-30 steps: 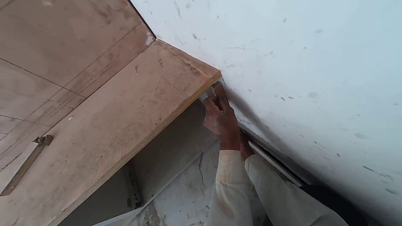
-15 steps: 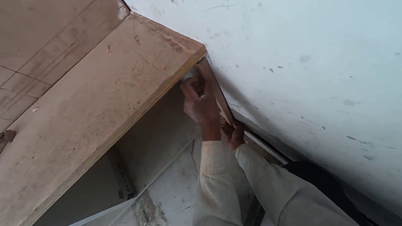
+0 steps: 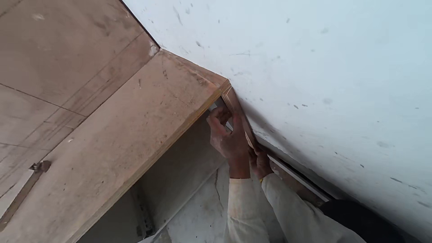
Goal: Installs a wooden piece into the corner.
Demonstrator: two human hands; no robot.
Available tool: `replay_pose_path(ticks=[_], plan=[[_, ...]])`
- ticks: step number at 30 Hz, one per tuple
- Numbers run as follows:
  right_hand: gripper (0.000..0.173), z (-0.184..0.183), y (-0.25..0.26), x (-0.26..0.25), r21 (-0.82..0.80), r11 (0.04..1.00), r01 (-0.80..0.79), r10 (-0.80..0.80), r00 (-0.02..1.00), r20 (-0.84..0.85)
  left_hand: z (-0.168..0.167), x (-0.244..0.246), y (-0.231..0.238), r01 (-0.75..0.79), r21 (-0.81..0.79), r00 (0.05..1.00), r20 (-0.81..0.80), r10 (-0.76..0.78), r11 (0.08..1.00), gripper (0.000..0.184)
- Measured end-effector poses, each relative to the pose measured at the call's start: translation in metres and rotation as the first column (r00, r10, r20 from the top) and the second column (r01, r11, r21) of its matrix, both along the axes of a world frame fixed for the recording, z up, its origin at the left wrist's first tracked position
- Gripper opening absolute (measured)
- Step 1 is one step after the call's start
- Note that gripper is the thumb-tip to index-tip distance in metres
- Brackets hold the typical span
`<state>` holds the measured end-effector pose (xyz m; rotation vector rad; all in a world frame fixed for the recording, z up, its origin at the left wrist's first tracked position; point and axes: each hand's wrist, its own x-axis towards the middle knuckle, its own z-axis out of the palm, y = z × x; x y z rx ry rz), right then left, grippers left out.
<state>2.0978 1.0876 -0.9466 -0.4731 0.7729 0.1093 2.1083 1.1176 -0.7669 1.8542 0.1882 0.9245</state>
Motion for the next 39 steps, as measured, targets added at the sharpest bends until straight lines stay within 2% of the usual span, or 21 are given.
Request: replay_pose_path(ticks=[5,10,15,17,21,26,31,35,39], plan=[[0.028,0.004,0.001,0.004,-0.033,0.997,-0.065,0.064,0.997,-0.036,-0.002,0.000,-0.011,-0.103,0.017,0.995,0.013,0.103,0.995,0.028],[0.035,0.002,0.002,0.009,-0.043,0.992,-0.121,0.120,0.992,-0.039,0.002,0.005,-0.012,-0.177,0.110,0.980,-0.071,0.186,0.978,0.026],[0.037,0.054,-0.015,0.014,0.039,0.986,-0.161,0.165,0.977,-0.135,0.006,0.008,-0.012,-0.193,0.215,0.964,-0.139,0.225,0.957,0.029],[0.037,0.046,-0.013,0.016,0.050,0.984,-0.172,0.177,0.976,-0.123,0.007,0.009,-0.012,-0.203,0.241,0.958,-0.151,0.243,0.949,0.027],[0.029,0.009,-0.001,0.024,0.040,0.988,-0.150,0.153,0.984,-0.092,0.008,0.012,-0.011,-0.209,0.299,0.954,-0.145,0.261,0.931,0.025],[0.024,0.006,0.000,0.025,0.018,0.984,-0.180,0.181,0.980,-0.080,0.010,0.014,-0.008,-0.220,0.370,0.948,-0.138,0.288,0.903,0.024],[0.034,0.009,-0.003,0.014,-0.056,0.971,-0.231,0.225,0.969,-0.102,0.008,0.015,-0.003,-0.215,0.396,0.951,-0.125,0.284,0.893,0.022],[0.033,0.008,-0.002,0.007,-0.060,0.966,-0.251,0.242,0.962,-0.126,0.008,0.016,0.000,-0.191,0.341,0.961,-0.125,0.245,0.921,0.022],[0.030,0.012,0.001,0.012,-0.024,0.971,-0.239,0.239,0.971,-0.002,0.005,0.018,0.005,-0.143,0.283,0.979,-0.099,0.177,0.948,0.020]])
